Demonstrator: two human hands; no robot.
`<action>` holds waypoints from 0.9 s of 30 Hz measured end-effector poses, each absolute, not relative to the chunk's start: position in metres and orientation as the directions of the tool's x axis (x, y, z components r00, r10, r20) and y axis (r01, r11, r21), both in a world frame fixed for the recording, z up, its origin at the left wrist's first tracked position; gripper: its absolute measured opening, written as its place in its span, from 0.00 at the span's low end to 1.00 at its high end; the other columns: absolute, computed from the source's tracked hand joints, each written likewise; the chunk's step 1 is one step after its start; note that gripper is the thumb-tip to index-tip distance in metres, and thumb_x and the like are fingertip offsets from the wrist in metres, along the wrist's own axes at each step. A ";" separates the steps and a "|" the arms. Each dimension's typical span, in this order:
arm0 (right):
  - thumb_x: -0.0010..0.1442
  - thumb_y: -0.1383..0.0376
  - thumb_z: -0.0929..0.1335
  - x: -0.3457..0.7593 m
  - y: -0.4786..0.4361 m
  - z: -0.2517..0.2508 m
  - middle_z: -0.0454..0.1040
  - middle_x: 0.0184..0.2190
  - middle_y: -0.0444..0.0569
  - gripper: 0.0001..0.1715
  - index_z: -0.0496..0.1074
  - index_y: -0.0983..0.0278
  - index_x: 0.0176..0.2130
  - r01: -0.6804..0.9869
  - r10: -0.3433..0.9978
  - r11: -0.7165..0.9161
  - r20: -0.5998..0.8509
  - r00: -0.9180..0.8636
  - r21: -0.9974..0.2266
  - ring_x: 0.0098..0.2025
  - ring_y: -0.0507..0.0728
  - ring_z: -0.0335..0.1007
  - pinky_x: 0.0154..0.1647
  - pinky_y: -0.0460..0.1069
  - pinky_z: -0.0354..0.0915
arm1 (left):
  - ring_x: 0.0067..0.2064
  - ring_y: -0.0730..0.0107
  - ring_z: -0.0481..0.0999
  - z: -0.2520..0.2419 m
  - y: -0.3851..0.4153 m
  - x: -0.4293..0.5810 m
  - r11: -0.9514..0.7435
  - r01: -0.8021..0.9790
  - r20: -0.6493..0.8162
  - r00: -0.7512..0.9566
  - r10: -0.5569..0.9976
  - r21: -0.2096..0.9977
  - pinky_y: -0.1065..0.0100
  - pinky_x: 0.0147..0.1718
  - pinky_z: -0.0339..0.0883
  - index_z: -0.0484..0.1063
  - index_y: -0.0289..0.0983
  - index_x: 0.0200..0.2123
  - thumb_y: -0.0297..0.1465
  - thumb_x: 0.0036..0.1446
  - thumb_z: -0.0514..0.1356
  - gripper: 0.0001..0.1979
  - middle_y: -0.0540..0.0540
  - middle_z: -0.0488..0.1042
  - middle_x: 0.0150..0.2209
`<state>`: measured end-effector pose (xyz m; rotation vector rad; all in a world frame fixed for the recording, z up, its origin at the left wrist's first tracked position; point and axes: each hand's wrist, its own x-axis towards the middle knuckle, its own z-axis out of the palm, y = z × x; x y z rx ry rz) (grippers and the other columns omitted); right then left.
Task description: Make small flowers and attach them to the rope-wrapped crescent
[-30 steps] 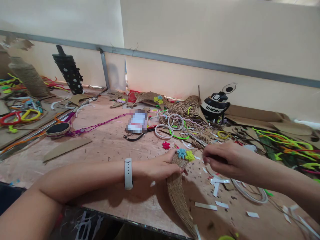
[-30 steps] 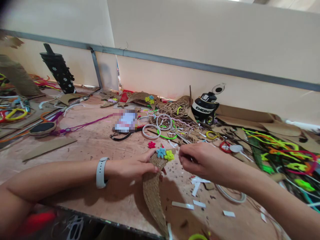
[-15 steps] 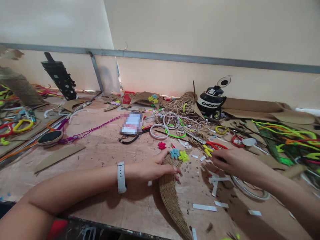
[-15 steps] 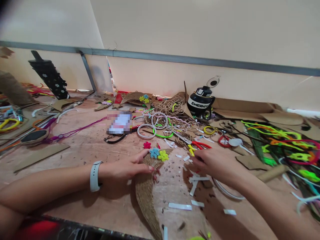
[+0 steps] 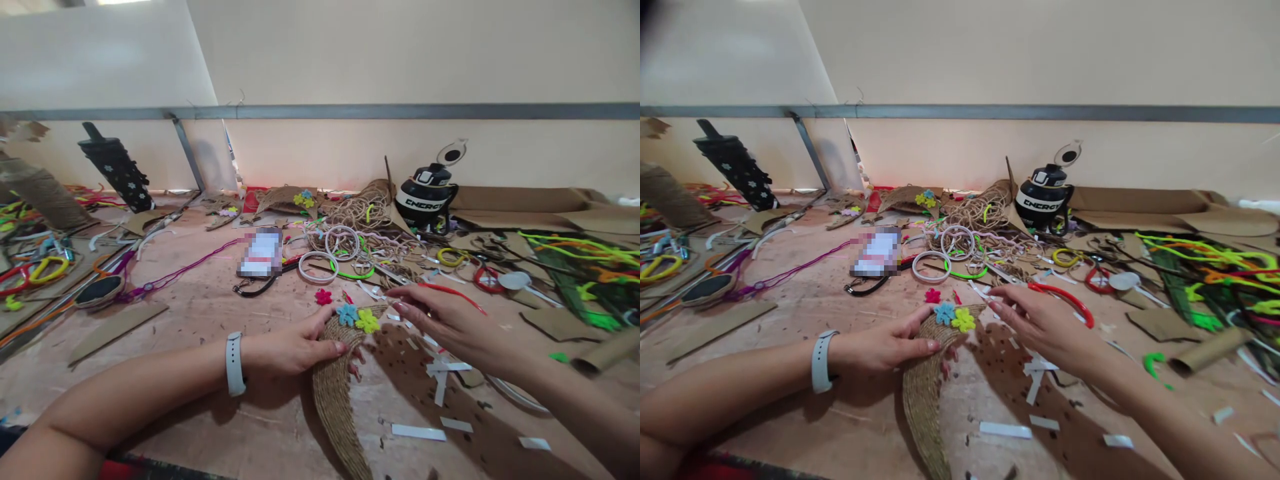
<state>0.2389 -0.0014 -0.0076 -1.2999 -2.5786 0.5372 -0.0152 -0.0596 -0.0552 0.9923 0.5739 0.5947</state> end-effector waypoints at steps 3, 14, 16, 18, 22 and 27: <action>0.63 0.46 0.59 0.228 -0.001 -0.015 0.74 0.31 0.47 0.25 0.69 0.63 0.42 0.621 0.768 0.305 -0.199 -0.609 -0.722 0.30 0.55 0.70 0.29 0.48 0.65 | 0.43 0.69 0.74 -0.053 -0.057 -0.017 0.398 -0.182 -0.152 0.723 0.674 0.899 0.65 0.46 0.65 0.55 0.41 0.60 0.38 0.58 0.62 0.30 0.43 0.72 0.46; 0.51 0.45 0.71 0.229 -0.003 -0.034 0.67 0.20 0.38 0.26 0.63 0.63 0.32 0.343 0.700 -0.362 -0.495 -0.515 -0.867 0.17 0.44 0.56 0.17 0.40 0.47 | 0.40 0.76 0.73 -0.056 -0.043 -0.025 0.481 -0.108 -0.253 0.741 0.623 0.870 0.70 0.43 0.64 0.63 0.42 0.58 0.32 0.55 0.65 0.27 0.46 0.72 0.45; 0.50 0.46 0.72 0.229 -0.005 -0.034 0.67 0.20 0.39 0.26 0.63 0.62 0.32 0.319 0.712 -0.381 -0.495 -0.498 -0.868 0.18 0.45 0.58 0.18 0.41 0.48 | 0.35 0.78 0.71 -0.050 -0.041 -0.027 0.446 -0.029 -0.281 0.739 0.612 0.895 0.73 0.37 0.64 0.63 0.44 0.58 0.32 0.55 0.64 0.27 0.48 0.72 0.42; 0.49 0.46 0.72 0.230 -0.007 -0.034 0.68 0.21 0.39 0.25 0.63 0.62 0.32 0.303 0.728 -0.388 -0.491 -0.479 -0.870 0.19 0.46 0.60 0.18 0.41 0.49 | 0.35 0.77 0.70 -0.042 -0.037 -0.032 0.335 0.059 -0.276 0.708 0.650 0.940 0.74 0.34 0.64 0.63 0.45 0.59 0.33 0.56 0.63 0.27 0.47 0.72 0.42; 0.49 0.46 0.71 0.235 -0.006 -0.038 0.69 0.21 0.39 0.25 0.63 0.61 0.31 0.305 0.767 -0.400 -0.498 -0.405 -0.864 0.19 0.47 0.60 0.18 0.42 0.51 | 0.40 0.69 0.72 -0.031 -0.023 -0.046 0.003 0.206 -0.113 0.523 0.845 0.979 0.68 0.37 0.68 0.58 0.42 0.61 0.36 0.61 0.57 0.26 0.42 0.71 0.48; 0.53 0.42 0.66 0.240 0.000 -0.044 0.67 0.18 0.42 0.26 0.64 0.62 0.26 0.650 0.723 -0.102 -0.505 -0.471 -0.753 0.19 0.51 0.62 0.19 0.46 0.57 | 0.50 0.62 0.69 -0.041 -0.009 -0.050 -0.453 0.582 0.169 0.476 0.863 0.675 0.60 0.51 0.64 0.65 0.38 0.56 0.31 0.62 0.53 0.19 0.40 0.69 0.51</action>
